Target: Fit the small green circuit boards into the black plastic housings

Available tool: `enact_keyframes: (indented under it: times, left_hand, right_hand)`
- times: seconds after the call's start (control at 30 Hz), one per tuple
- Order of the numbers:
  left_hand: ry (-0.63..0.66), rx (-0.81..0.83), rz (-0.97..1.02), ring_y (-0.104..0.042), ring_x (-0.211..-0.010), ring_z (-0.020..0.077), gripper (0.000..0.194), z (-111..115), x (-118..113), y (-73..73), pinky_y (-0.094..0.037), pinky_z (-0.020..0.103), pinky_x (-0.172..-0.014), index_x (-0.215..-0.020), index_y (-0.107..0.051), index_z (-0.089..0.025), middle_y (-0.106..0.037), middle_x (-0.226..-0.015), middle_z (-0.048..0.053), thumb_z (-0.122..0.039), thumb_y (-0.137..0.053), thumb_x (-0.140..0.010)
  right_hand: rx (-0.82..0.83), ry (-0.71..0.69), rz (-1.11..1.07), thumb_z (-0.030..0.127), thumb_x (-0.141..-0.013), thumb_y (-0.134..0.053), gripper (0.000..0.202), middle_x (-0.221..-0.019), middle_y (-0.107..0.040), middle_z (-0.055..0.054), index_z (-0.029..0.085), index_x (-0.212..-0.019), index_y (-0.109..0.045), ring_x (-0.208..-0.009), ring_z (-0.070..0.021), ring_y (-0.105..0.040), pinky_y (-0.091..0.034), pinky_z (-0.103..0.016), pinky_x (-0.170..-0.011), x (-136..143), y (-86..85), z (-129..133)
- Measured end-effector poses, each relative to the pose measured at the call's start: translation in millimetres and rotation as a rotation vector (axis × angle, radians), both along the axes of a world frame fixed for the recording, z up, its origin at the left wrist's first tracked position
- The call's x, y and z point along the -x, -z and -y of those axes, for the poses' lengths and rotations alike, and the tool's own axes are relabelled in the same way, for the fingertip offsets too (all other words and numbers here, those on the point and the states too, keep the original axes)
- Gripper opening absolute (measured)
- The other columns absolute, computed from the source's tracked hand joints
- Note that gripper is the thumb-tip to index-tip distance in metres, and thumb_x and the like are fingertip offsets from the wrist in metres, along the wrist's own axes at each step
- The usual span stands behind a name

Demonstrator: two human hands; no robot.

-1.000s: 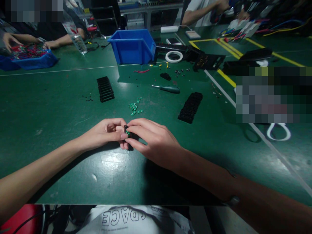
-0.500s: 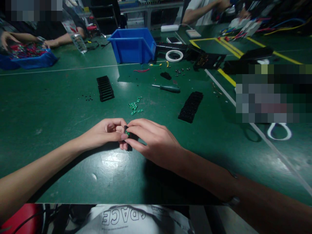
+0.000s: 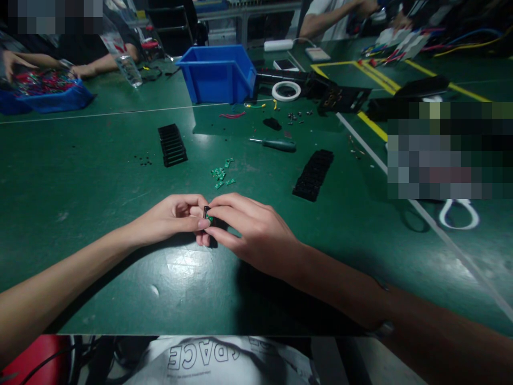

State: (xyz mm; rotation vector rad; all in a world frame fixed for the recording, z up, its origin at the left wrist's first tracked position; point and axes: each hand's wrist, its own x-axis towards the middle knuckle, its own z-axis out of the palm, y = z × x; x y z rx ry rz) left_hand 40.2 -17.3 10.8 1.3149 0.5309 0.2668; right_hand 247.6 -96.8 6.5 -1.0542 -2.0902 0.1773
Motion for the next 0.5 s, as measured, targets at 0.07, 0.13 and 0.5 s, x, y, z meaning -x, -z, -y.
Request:
enact_keyframes:
  times: [0.07, 0.13, 0.5]
  left_hand:
    - [0.003, 0.001, 0.001, -0.073, -0.072, 0.0152, 0.025, -0.1, -0.2, 0.2, -0.058, 0.024, -0.070, -0.092, -0.056, -0.012, -0.076, -0.078, 0.008, -0.032, -0.072, -0.090]
    - [0.004, 0.000, 0.002, -0.073, -0.072, 0.0151, 0.025, 0.0, -0.5, 0.3, -0.058, 0.025, -0.070, -0.092, -0.056, -0.012, -0.076, -0.078, 0.008, -0.032, -0.072, -0.090]
    - [-0.008, 0.011, -0.009, -0.074, -0.072, 0.0158, 0.026, 1.1, -0.5, -0.7, -0.058, 0.026, -0.071, -0.092, -0.056, -0.012, -0.076, -0.078, 0.008, -0.032, -0.073, -0.089]
  right_hand:
    - [-0.003, -0.001, 0.000, 0.019, -0.092, -0.068, 0.015, -0.112, -0.073, -0.010, 0.015, -0.106, -0.071, -0.104, -0.0190, -0.070, -0.057, -0.030, -0.092, 0.0, 0.5, -0.2]
    - [-0.006, -0.003, 0.001, 0.019, -0.091, -0.068, 0.015, -0.112, -0.073, -0.010, 0.014, -0.106, -0.071, -0.104, -0.0193, -0.071, -0.057, -0.031, -0.091, 0.3, 1.0, -0.3]
    - [0.016, -0.001, -0.011, 0.019, -0.091, -0.069, 0.016, -0.114, -0.072, -0.010, 0.014, -0.106, -0.072, -0.104, -0.0188, -0.071, -0.056, -0.029, -0.092, 1.4, -0.4, 0.4]
